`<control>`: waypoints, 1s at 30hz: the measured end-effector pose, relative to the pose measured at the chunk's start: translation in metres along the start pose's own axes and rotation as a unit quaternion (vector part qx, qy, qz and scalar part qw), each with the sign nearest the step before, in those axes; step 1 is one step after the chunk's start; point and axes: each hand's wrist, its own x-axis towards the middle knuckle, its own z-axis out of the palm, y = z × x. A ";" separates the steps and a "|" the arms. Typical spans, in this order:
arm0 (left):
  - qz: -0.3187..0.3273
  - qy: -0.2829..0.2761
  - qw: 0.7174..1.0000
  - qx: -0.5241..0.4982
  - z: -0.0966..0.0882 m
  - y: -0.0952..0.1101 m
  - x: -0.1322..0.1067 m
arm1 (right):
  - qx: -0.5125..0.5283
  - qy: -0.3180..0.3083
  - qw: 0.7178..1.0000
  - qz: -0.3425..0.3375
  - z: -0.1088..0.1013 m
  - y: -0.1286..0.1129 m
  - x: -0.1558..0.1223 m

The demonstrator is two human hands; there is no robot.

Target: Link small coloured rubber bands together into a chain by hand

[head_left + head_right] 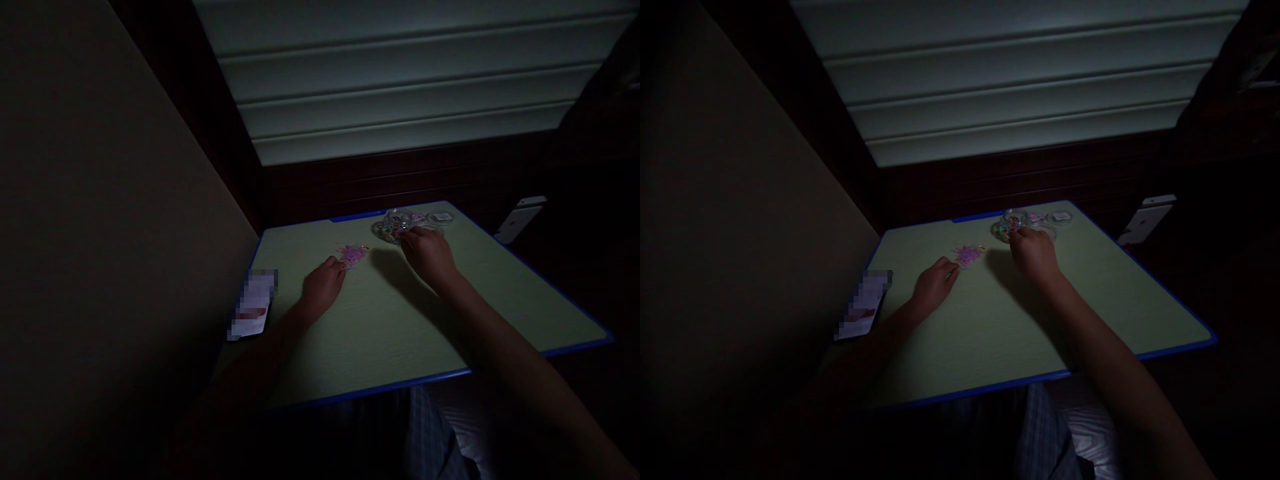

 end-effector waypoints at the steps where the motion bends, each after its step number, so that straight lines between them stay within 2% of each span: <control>1: 0.004 -0.008 1.000 0.012 0.000 0.001 0.000 | 0.002 -0.005 1.000 -0.002 0.000 -0.001 0.000; 7: 0.008 -0.036 0.995 0.091 0.000 0.003 0.002 | -0.002 -0.013 1.000 -0.008 -0.002 -0.003 0.000; 20: -0.029 -0.076 0.990 0.118 -0.005 0.009 0.006 | 0.000 -0.020 1.000 -0.022 0.002 -0.007 0.001; 30: -0.017 -0.053 0.988 0.144 -0.006 0.010 0.001 | -0.003 -0.027 0.999 -0.029 0.004 -0.007 0.000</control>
